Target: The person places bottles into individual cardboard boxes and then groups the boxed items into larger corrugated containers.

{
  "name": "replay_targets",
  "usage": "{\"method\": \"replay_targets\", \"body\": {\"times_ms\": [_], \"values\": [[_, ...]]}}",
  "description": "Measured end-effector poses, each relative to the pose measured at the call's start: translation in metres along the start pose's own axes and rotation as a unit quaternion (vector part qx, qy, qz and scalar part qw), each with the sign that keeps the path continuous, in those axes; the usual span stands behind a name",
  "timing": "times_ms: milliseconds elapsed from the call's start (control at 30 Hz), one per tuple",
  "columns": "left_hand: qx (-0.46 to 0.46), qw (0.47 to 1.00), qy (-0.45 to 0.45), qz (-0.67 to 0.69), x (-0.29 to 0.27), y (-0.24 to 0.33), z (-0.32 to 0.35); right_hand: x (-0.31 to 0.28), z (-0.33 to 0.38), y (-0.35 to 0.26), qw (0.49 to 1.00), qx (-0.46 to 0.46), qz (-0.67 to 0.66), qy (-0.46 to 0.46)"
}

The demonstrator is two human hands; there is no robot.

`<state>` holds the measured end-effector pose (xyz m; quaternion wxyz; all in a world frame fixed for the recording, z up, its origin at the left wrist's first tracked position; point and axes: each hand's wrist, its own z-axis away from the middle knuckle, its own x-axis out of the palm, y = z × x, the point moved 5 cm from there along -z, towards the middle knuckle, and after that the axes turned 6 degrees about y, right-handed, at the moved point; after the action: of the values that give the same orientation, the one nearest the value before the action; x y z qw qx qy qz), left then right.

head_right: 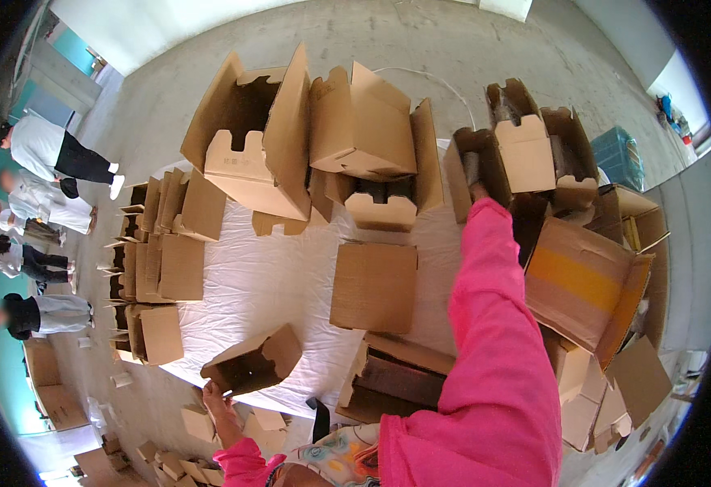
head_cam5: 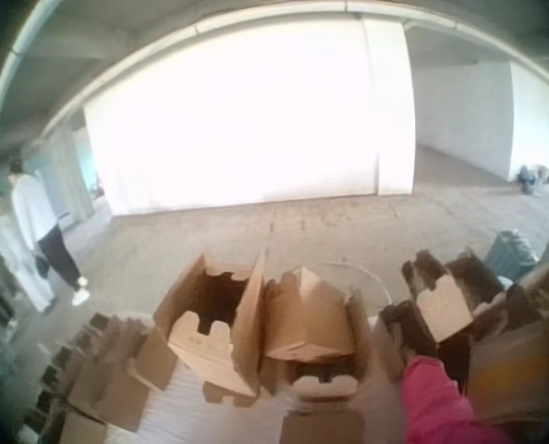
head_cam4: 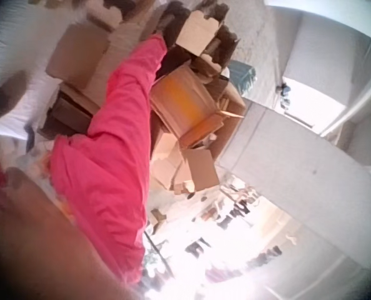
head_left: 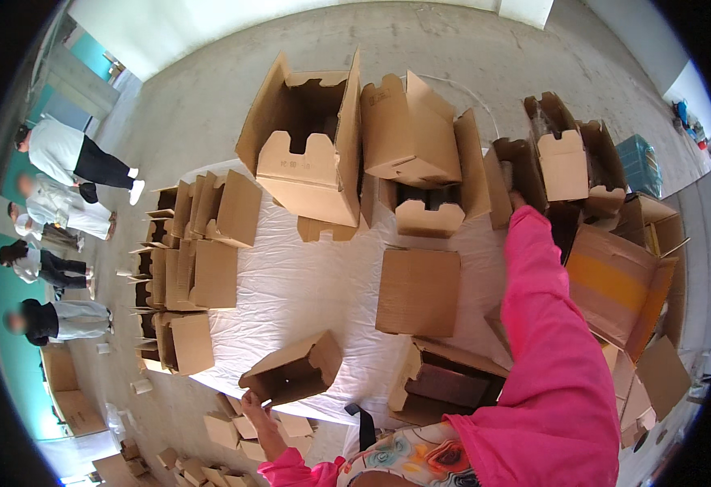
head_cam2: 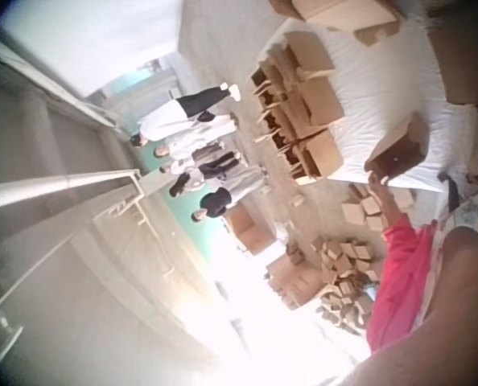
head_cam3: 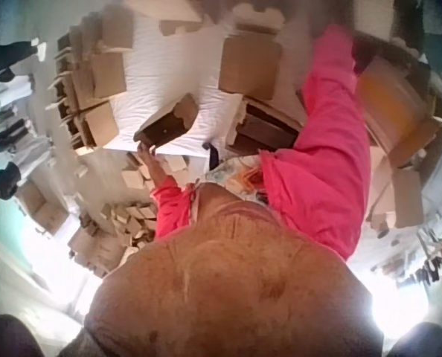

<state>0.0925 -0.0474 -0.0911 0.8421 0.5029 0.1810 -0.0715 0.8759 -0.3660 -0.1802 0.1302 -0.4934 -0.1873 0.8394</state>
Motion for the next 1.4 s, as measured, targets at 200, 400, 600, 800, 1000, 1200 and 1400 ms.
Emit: {"method": "replay_targets", "body": {"times_ms": [200, 400, 600, 800, 1000, 1200, 1400], "values": [[-0.013, 1.000, 0.022, 0.000, 0.010, 0.008, 0.001, -0.009, 0.035, -0.015, 0.995, -0.089, -0.028, 0.029], [-0.013, 1.000, 0.019, -0.011, 0.008, 0.001, -0.010, -0.046, 0.120, -0.074, 0.969, -0.215, -0.077, 0.095], [0.009, 1.000, -0.018, 0.017, 0.012, 0.004, -0.012, -0.067, 0.172, -0.104, 0.959, -0.197, -0.182, 0.087], [0.019, 0.994, -0.104, 0.016, 0.023, 0.009, -0.020, -0.068, 0.140, -0.051, 0.974, -0.139, -0.146, 0.104], [0.511, 0.849, 0.078, -0.114, 0.014, 0.103, 0.053, -0.079, 0.320, -0.090, 0.966, -0.217, -0.087, 0.108], [0.486, 0.727, -0.481, 0.061, 0.108, 0.189, 0.241, -0.025, 0.427, -0.121, 0.941, -0.319, 0.079, 0.083], [0.504, 0.704, -0.498, 0.041, 0.138, 0.191, 0.277, -0.021, 0.506, -0.141, 0.825, -0.460, 0.156, 0.288]]}}
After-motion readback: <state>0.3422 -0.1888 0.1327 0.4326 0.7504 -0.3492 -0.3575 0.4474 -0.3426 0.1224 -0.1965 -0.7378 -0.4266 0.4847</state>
